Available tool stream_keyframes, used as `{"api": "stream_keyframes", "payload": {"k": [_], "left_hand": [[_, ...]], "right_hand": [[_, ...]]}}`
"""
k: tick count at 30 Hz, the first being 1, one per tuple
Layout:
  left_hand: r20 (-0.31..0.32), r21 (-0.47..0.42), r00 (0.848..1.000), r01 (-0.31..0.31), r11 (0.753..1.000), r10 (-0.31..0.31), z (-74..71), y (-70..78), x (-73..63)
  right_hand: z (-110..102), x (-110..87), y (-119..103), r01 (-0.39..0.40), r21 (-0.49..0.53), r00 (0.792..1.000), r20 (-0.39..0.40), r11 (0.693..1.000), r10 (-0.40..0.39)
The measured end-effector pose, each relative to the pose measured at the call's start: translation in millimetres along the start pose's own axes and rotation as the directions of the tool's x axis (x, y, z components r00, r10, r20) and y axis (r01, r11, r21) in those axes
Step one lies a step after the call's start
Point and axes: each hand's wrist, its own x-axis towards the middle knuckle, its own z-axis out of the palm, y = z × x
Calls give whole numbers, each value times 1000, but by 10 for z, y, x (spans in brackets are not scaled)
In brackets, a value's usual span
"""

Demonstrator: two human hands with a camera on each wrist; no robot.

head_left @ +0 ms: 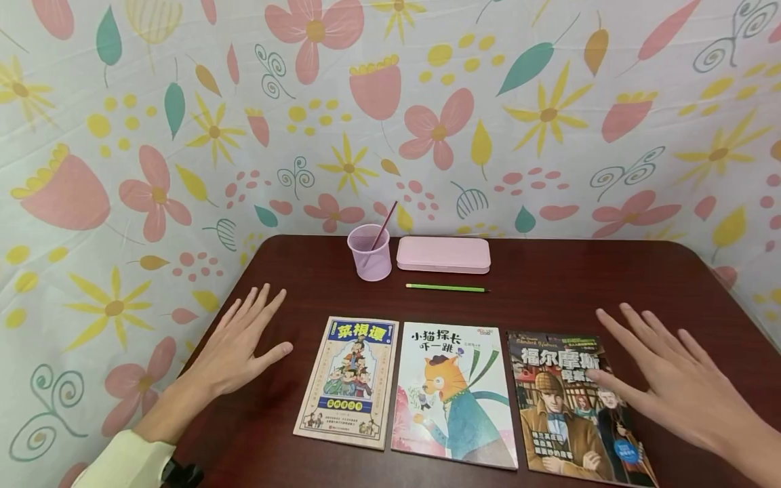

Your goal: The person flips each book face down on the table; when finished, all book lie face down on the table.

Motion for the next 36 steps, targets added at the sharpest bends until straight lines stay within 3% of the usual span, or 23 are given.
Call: {"api": "stream_keyframes", "payload": {"k": [9,17,24,29,36], "left_hand": [[73,-167,997,50,985,-39,13,33,-23],[132,-316,989,109,943,-70,55,90,-80],[171,-396,983,135,908,-72,137,108,-142],[179,-455,983,122,882,-43,202,112,-181],[195,-482,980,125,867,-33,279,167,-235]], "right_hand": [[-42,315,-287,168,122,986,-36,978,-165],[-39,626,-627,226,281,973,-19,933,-230],[117,892,-880,220,486,962,36,846,-271],[304,1068,-1026,211,584,949,70,784,-308],[500,1327,-1255,219,685,907,120,694,-404]]}}
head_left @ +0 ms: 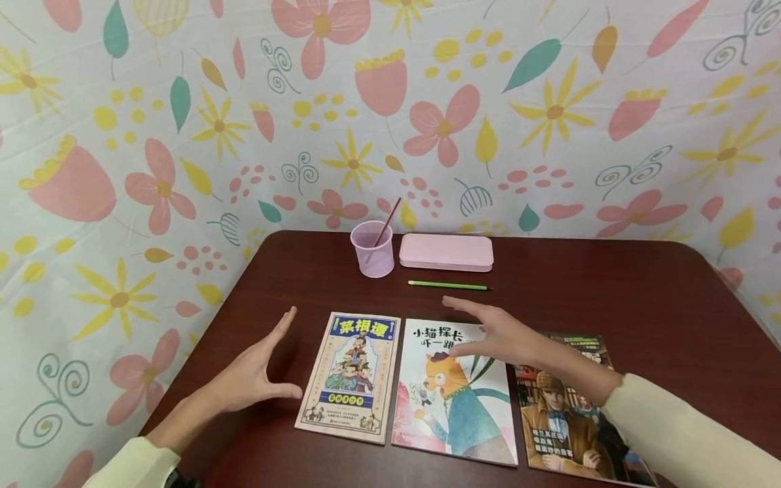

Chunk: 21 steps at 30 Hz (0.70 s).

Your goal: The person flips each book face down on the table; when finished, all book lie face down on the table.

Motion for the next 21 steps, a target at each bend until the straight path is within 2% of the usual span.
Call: {"api": "stream_keyframes", "payload": {"k": [6,11,21], "left_hand": [[27,-6,999,-37,999,37,97,-35,-33],[48,12,998,-43,999,43,173,-22,-55],[80,57,996,-47,997,42,279,45,-103]], "right_hand": [[157,294,-54,38,15,997,73,999,-39],[276,488,-105,28,20,992,119,999,-30],[390,724,-132,51,8,995,89,999,-51]]}}
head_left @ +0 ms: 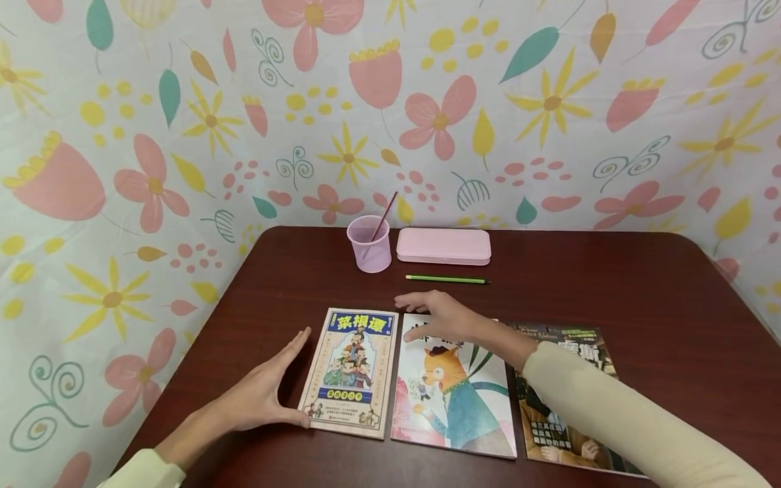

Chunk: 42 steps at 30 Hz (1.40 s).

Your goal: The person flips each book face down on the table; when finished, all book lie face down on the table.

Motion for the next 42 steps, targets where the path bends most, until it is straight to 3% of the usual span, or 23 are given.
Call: {"api": "stream_keyframes", "payload": {"k": [13,28,42], "left_hand": [[31,52,999,-18,998,17,67,31,-38],[26,106,999,-37,994,34,131,0,-33],[56,25,998,-24,999,23,116,38,-16]], "right_hand": [[57,200,5,-31,-16,999,-26,999,31],[137,217,-18,-66,-24,993,-97,998,64],[164,280,-67,-92,-25,990,-109,995,88]]}}
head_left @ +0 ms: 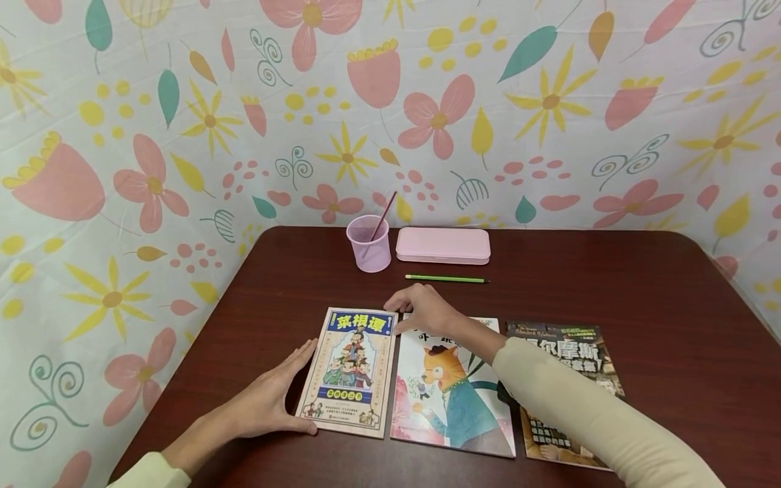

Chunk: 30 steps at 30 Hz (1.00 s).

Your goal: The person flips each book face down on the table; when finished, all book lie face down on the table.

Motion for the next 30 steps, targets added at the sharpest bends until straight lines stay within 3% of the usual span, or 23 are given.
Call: {"api": "stream_keyframes", "payload": {"k": [12,22,30], "left_hand": [[-9,-189,1000,-2,982,1,6,-30,-3],[42,-386,999,-9,922,28,-18,2,-32],[6,-403,1000,-15,915,20,-94,-27,-59]], "right_hand": [[-10,73,4,-9,-3,1000,16,1000,9],[-14,114,-18,-50,5,997,67,999,50],[-31,159,-27,-89,30,993,79,996,86]]}}
